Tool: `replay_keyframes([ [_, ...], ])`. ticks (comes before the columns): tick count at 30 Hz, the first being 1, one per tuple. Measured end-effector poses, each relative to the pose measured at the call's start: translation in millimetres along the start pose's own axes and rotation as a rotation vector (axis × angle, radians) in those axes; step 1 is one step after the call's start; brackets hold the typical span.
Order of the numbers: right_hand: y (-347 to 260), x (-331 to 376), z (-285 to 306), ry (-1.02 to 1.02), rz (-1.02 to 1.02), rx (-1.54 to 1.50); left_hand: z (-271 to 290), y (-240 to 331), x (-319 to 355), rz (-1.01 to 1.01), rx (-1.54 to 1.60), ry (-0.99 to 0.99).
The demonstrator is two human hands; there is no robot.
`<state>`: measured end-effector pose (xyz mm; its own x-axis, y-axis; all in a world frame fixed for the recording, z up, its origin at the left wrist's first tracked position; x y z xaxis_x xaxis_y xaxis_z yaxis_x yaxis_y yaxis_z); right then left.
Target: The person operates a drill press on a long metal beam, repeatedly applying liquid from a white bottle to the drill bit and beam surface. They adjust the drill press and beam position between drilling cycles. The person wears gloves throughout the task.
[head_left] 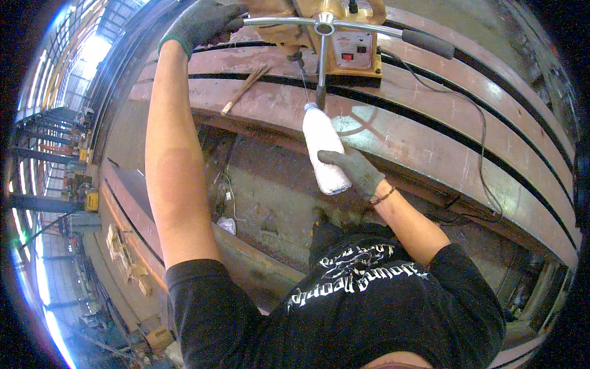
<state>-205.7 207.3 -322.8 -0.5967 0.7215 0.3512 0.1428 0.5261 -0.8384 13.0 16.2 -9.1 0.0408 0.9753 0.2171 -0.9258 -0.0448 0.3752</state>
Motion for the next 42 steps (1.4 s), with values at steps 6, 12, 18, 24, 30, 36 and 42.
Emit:
replay_keyframes([
  [6,11,-9,-7,-0.068,-0.024,-0.133,13,12,39,0.026,0.016,0.195],
  [12,2,-4,-8,-0.025,0.008,-0.077,10,23,45,0.085,-0.004,0.205],
  [18,4,-9,-4,-0.065,0.006,-0.043,3,19,30,-0.03,0.029,0.144],
  [24,13,-12,-2,-0.035,-0.012,-0.072,9,16,43,0.084,0.027,0.221],
  [30,11,-11,-2,-0.023,-0.014,-0.025,11,21,49,0.136,0.007,0.237],
  [36,13,-13,2,-0.02,-0.01,-0.007,12,18,47,0.127,0.027,0.251],
  [42,8,-10,2,-0.023,0.009,0.032,11,17,46,0.105,-0.006,0.237],
])
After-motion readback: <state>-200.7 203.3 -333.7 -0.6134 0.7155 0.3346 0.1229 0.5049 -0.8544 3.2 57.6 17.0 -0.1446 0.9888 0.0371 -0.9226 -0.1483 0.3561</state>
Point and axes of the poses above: each hand's wrist, its own x-axis away from the middle knuckle, its own z-axis out of the back of the hand, y = z × x, the point moved 9 cm from there along -x, towards the middle knuckle, and after that the axes turned 4 degrees about -y, right-handed, at the moved point
